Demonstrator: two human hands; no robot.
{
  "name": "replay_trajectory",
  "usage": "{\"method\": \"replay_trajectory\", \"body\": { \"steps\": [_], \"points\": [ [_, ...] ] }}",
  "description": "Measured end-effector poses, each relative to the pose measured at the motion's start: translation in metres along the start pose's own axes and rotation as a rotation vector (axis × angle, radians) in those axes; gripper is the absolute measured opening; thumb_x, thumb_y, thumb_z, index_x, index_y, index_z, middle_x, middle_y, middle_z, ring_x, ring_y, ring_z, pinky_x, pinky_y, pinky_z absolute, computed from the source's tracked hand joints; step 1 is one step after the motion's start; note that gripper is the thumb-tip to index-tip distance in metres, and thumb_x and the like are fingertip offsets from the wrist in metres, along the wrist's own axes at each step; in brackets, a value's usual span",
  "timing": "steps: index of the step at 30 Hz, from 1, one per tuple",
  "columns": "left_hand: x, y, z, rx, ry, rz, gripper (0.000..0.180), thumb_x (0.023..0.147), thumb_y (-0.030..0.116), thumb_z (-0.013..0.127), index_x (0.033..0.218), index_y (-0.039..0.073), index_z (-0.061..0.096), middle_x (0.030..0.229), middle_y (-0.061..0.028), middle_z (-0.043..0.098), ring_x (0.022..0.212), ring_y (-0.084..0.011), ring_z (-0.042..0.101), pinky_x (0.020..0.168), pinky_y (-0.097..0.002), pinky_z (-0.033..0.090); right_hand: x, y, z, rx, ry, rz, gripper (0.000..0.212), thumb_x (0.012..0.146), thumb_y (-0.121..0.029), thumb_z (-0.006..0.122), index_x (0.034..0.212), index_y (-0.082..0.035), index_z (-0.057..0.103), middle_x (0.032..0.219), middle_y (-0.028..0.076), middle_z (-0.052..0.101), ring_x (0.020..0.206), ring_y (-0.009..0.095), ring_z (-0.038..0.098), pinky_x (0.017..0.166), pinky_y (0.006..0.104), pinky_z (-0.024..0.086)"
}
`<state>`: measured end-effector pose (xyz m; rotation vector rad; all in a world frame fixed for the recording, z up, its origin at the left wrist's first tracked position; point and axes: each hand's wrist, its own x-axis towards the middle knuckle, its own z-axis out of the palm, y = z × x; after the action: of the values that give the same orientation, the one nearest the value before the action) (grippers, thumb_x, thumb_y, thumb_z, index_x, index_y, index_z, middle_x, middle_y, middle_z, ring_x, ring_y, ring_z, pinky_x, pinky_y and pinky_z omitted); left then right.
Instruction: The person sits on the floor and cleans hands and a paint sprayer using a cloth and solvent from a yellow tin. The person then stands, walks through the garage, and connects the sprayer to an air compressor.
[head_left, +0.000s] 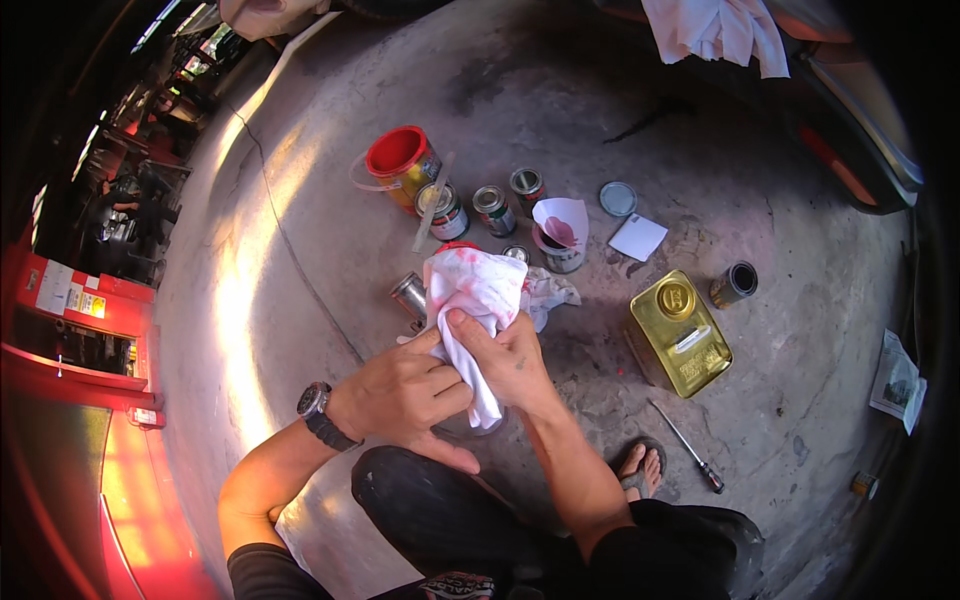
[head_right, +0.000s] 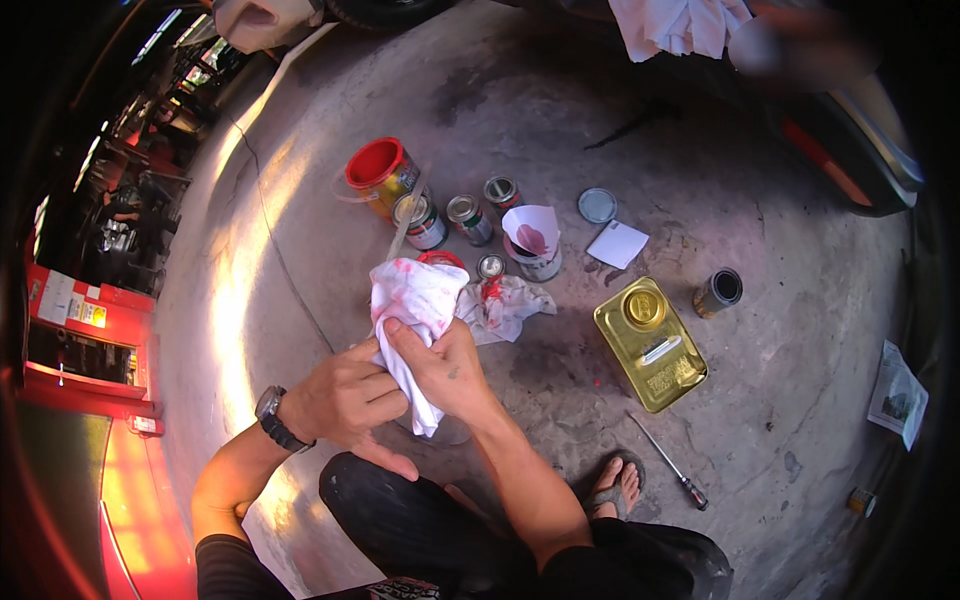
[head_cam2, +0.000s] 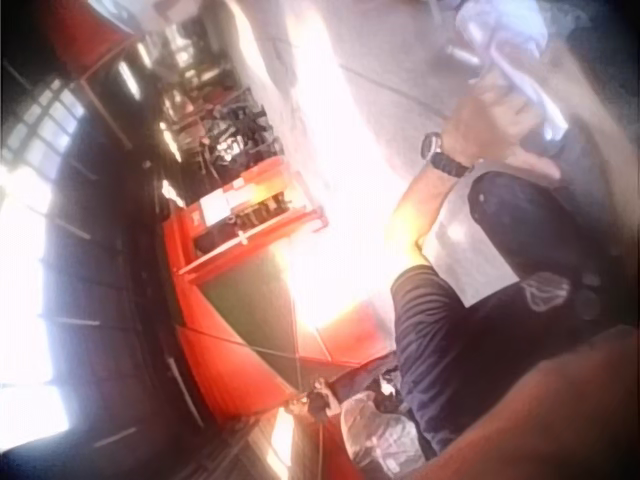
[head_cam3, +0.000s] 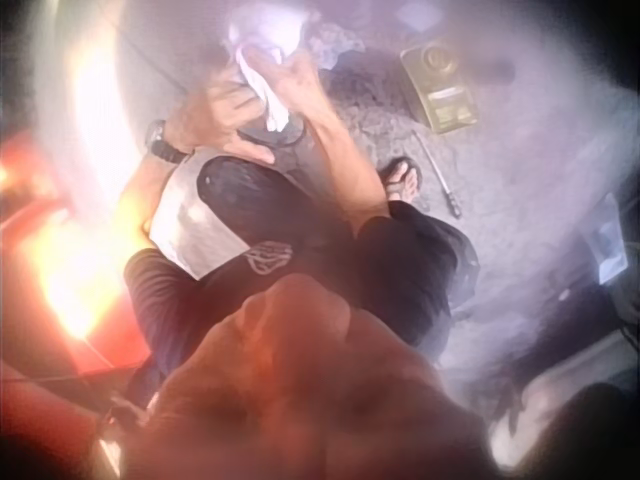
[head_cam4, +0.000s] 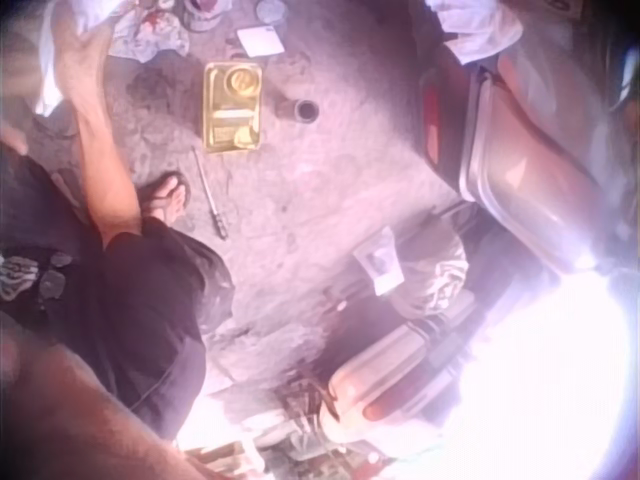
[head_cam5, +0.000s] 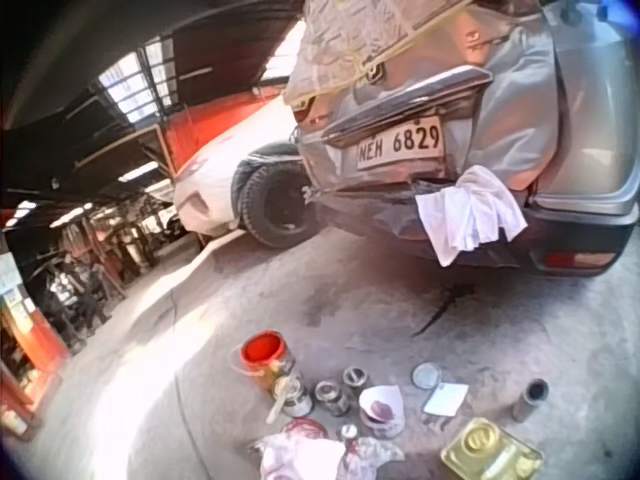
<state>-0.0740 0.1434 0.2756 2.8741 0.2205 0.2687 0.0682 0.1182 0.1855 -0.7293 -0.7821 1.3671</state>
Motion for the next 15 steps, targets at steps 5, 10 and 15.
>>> {"method": "replay_trajectory", "body": {
  "steps": [5, 10, 15],
  "points": [
    [0.005, 0.002, -0.001, -0.004, 0.000, 0.051, 0.061, 0.076, 0.064, 0.073, 0.068, 0.007, 0.052, 0.065, -0.0035, 0.048, 0.055, -0.0223, 0.054, 0.088, -0.0454, 0.050, -0.001, -0.001, 0.007, 0.355, 0.161, 0.319, 0.027, 0.096, -0.035, 0.067, 0.092, -0.008, 0.069, 0.077, -0.003, 0.064, 0.066, 0.006, 0.057, 0.057, 0.0250, 0.044],
    [0.004, 0.009, 0.009, -0.040, 0.150, 0.104, 0.064, 0.080, 0.068, 0.069, 0.081, 0.004, 0.061, 0.069, -0.0038, 0.052, 0.062, -0.0220, 0.057, 0.096, -0.0518, 0.047, 0.018, 0.022, -0.018, 0.967, 0.095, 0.430, 0.038, 0.095, -0.030, 0.068, 0.121, -0.004, 0.058, 0.104, 0.010, 0.069, 0.089, 0.022, 0.070, 0.079, 0.0345, 0.058],
    [-0.013, 0.014, 0.057, -0.262, 0.806, -0.549, 0.086, 0.087, 0.068, 0.061, 0.143, 0.005, 0.042, 0.142, -0.0166, 0.048, 0.132, -0.0321, 0.046, 0.113, -0.0542, 0.031, 0.026, 0.026, -0.036, 1.189, -0.085, 0.198, 0.042, 0.101, -0.031, 0.052, 0.133, -0.003, 0.055, 0.121, 0.014, 0.067, 0.110, 0.027, 0.067, 0.097, 0.0405, 0.054]
  ]
}}
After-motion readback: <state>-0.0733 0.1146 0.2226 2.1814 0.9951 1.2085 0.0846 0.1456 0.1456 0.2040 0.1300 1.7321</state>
